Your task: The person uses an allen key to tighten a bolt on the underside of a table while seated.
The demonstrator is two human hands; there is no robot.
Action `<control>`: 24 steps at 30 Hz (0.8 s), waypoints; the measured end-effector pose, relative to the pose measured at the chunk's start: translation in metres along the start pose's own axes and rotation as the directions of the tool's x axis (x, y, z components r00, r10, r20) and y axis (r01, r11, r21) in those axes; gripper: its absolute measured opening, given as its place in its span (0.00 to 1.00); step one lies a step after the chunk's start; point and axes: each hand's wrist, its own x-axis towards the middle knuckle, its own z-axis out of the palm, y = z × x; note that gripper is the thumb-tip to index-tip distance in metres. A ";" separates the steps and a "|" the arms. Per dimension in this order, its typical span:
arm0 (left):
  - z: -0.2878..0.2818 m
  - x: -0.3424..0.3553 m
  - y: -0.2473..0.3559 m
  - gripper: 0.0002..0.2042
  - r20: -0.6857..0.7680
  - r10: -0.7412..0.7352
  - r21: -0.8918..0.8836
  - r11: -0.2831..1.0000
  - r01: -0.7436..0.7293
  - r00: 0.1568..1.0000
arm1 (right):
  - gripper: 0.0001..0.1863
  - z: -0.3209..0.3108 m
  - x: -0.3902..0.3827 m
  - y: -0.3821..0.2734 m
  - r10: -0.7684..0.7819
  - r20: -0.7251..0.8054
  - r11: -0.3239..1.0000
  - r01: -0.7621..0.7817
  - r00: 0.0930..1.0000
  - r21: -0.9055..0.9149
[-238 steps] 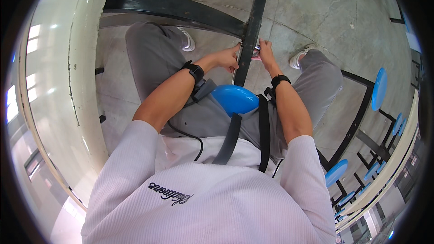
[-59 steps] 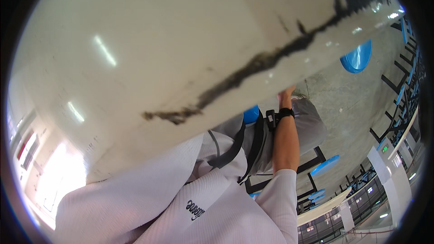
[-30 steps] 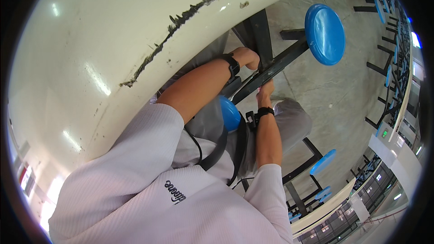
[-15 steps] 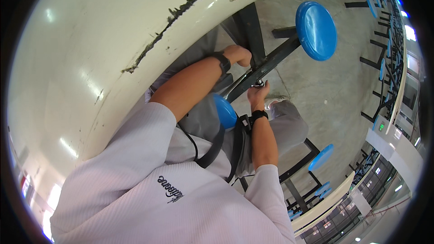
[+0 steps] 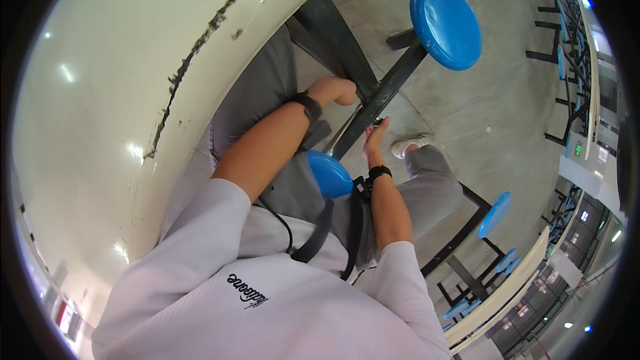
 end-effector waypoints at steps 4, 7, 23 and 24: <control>0.001 0.002 0.011 0.17 -0.047 0.037 -0.021 0.999 -0.038 0.998 | 0.32 -0.005 0.006 -0.007 -0.242 -0.059 0.954 0.226 0.969 -0.200; 0.004 0.006 0.002 0.17 -0.062 0.046 -0.015 0.999 -0.047 0.997 | 0.30 0.004 -0.003 -0.012 -0.327 -0.053 0.892 0.290 0.944 -0.346; 0.010 0.010 0.006 0.16 -0.010 0.057 0.028 0.998 -0.057 0.998 | 0.26 0.026 -0.004 -0.023 -0.168 -0.210 0.985 0.173 0.963 0.006; 0.010 0.011 0.005 0.16 -0.006 0.037 0.033 0.999 -0.037 0.999 | 0.27 0.028 -0.006 -0.024 -0.149 -0.225 0.989 0.149 0.963 -0.018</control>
